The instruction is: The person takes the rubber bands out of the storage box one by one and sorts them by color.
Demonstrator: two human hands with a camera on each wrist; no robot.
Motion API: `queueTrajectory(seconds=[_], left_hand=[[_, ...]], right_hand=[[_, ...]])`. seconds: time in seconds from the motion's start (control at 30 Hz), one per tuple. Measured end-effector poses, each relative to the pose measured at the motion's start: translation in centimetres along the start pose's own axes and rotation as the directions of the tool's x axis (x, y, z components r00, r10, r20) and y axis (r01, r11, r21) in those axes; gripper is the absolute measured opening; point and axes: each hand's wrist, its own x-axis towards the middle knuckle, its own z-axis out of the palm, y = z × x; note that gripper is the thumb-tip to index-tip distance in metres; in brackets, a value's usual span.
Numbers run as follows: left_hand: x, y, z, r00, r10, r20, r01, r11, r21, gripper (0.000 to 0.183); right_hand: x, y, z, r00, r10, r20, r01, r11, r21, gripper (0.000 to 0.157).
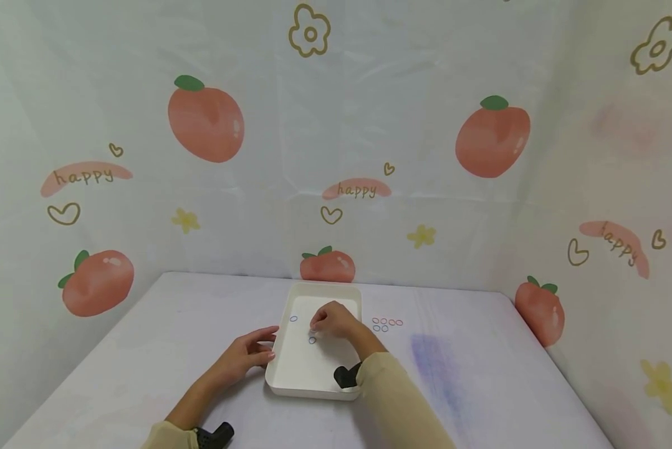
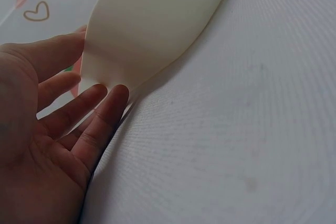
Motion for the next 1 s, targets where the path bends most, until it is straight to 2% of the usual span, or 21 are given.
queueTrajectory(seconds=[0.23,0.63,0.87,1.0], left_hand=[[0.0,-0.2,-0.1,1.0,0.027,0.009,-0.027,1.0,-0.01,0.06],[0.1,-0.4,-0.1,1.0,0.021,0.0,-0.021,1.0,0.009,0.06],[0.1,-0.4,-0.1,1.0,0.019,0.004,-0.019,0.999,0.035,0.059],[0.1,-0.3,-0.1,1.0,0.026,0.002,-0.026,0.998,0.051,0.059]], right_hand=[[-0.5,0.0,-1.3,1.0,-0.017,-0.022,0.018,1.0,0.002,0.005],[-2.1,0.9,-4.4,0.996,-0.053,-0.068,0.053,0.999,-0.012,0.005],[-3.2,2.6,-5.8,0.991,0.0,-0.136,-0.002,1.0,-0.017,0.005],[-4.0,3.6,-6.4,0.98,0.034,-0.198,-0.037,0.999,-0.01,0.005]])
